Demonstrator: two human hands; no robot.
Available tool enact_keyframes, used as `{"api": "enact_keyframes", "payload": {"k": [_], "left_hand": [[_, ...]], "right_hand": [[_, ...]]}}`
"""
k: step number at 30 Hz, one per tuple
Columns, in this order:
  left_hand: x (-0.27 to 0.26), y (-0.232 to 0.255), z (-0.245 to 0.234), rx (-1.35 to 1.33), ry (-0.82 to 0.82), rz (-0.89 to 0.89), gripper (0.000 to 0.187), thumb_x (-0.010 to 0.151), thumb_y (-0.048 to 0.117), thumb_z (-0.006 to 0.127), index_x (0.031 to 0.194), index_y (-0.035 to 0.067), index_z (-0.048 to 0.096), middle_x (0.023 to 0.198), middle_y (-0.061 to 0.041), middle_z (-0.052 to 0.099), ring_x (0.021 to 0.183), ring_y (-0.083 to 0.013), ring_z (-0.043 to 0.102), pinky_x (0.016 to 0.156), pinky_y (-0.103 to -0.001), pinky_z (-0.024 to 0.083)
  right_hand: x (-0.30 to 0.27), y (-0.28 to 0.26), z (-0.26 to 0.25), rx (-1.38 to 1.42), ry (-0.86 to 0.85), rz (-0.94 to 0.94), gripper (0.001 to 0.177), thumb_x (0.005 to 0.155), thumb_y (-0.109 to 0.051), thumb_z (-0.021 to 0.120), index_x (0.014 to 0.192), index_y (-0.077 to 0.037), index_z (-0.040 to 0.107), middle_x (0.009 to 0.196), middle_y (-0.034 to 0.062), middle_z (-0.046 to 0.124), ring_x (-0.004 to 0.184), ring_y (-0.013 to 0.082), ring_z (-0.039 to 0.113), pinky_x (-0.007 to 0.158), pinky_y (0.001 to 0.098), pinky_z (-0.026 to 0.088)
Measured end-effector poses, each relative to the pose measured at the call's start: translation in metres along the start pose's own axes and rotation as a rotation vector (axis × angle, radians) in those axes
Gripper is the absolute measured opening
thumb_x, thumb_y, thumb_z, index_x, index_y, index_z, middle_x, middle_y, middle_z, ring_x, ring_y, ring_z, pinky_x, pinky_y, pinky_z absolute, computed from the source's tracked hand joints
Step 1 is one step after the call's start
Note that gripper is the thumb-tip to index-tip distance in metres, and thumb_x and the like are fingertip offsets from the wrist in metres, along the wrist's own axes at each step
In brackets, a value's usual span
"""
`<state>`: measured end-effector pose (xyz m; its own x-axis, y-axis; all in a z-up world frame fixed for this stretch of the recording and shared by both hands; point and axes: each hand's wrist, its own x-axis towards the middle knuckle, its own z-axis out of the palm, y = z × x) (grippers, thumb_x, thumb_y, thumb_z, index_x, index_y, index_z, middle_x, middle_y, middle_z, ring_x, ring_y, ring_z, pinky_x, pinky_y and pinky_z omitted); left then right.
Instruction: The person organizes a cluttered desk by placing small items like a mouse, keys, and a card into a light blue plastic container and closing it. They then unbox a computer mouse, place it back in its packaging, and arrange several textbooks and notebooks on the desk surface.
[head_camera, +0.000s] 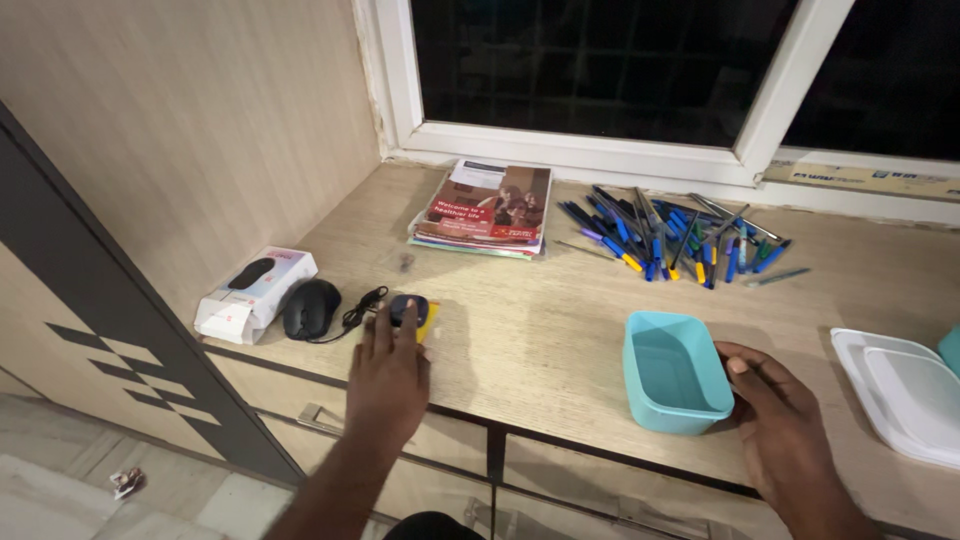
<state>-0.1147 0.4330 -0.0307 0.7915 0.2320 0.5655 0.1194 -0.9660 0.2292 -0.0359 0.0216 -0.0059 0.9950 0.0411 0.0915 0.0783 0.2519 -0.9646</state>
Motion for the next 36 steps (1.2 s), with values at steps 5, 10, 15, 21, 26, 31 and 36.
{"api": "enact_keyframes", "payload": {"k": [5,10,15,21,26,31,36], "left_hand": [[0.004,0.038,0.0,-0.044,-0.149,-0.02,0.068,0.095,0.023,0.058,0.156,0.01,0.031,0.155,-0.028,0.033,0.141,-0.0452,0.035,0.113,-0.054,0.031],[0.004,0.078,0.005,-0.146,-0.141,0.005,0.067,0.092,0.018,0.061,0.154,0.01,0.037,0.155,-0.026,0.036,0.138,-0.0428,0.039,0.112,-0.052,0.035],[0.006,0.112,0.008,-0.216,-0.171,0.047,0.07,0.087,0.013,0.065,0.152,0.009,0.039,0.152,-0.023,0.04,0.134,-0.0407,0.043,0.108,-0.051,0.039],[0.013,0.146,0.009,-0.287,-0.229,0.061,0.068,0.084,0.015,0.07,0.147,0.012,0.046,0.15,-0.02,0.042,0.129,-0.0401,0.045,0.105,-0.051,0.041],[0.018,0.148,0.012,-0.275,-0.229,0.037,0.061,0.087,0.015,0.068,0.145,0.014,0.05,0.147,-0.015,0.048,0.129,-0.0377,0.046,0.105,-0.054,0.04],[0.026,0.128,0.017,-0.24,-0.193,0.007,0.059,0.086,0.013,0.068,0.143,0.013,0.053,0.143,-0.015,0.052,0.128,-0.0382,0.048,0.104,-0.054,0.041],[0.034,0.094,0.025,-0.2,-0.148,-0.009,0.053,0.086,0.014,0.066,0.139,0.013,0.057,0.14,-0.014,0.058,0.128,-0.0372,0.052,0.105,-0.052,0.045]], "right_hand": [[0.001,0.0,0.001,-0.016,0.022,0.009,0.033,0.101,-0.016,0.057,0.126,0.004,0.066,0.115,0.0123,0.072,0.103,0.021,0.064,0.091,0.037,0.049],[0.0,-0.001,0.003,-0.012,0.028,0.017,0.032,0.1,-0.016,0.059,0.124,0.003,0.067,0.111,0.011,0.071,0.097,0.0212,0.065,0.083,0.038,0.052],[-0.001,-0.003,0.005,-0.03,0.047,0.065,0.031,0.099,-0.018,0.059,0.122,0.0,0.068,0.102,0.0106,0.071,0.085,0.0234,0.066,0.069,0.0416,0.053],[-0.001,-0.004,0.007,-0.008,0.02,0.033,0.031,0.1,-0.018,0.059,0.122,0.002,0.069,0.103,0.0103,0.072,0.087,0.0198,0.066,0.076,0.0368,0.054],[-0.001,-0.006,0.008,0.006,0.017,0.016,0.032,0.098,-0.018,0.06,0.121,0.003,0.068,0.11,0.0093,0.073,0.099,0.0175,0.066,0.089,0.0337,0.052],[0.001,-0.005,0.007,0.03,0.023,0.041,0.032,0.099,-0.016,0.06,0.123,0.004,0.067,0.111,0.0112,0.072,0.1,0.0189,0.065,0.091,0.0348,0.05],[0.002,-0.003,0.005,0.042,0.011,0.046,0.033,0.099,-0.017,0.059,0.124,0.005,0.066,0.111,0.0124,0.072,0.1,0.0194,0.065,0.091,0.0352,0.05]]}}
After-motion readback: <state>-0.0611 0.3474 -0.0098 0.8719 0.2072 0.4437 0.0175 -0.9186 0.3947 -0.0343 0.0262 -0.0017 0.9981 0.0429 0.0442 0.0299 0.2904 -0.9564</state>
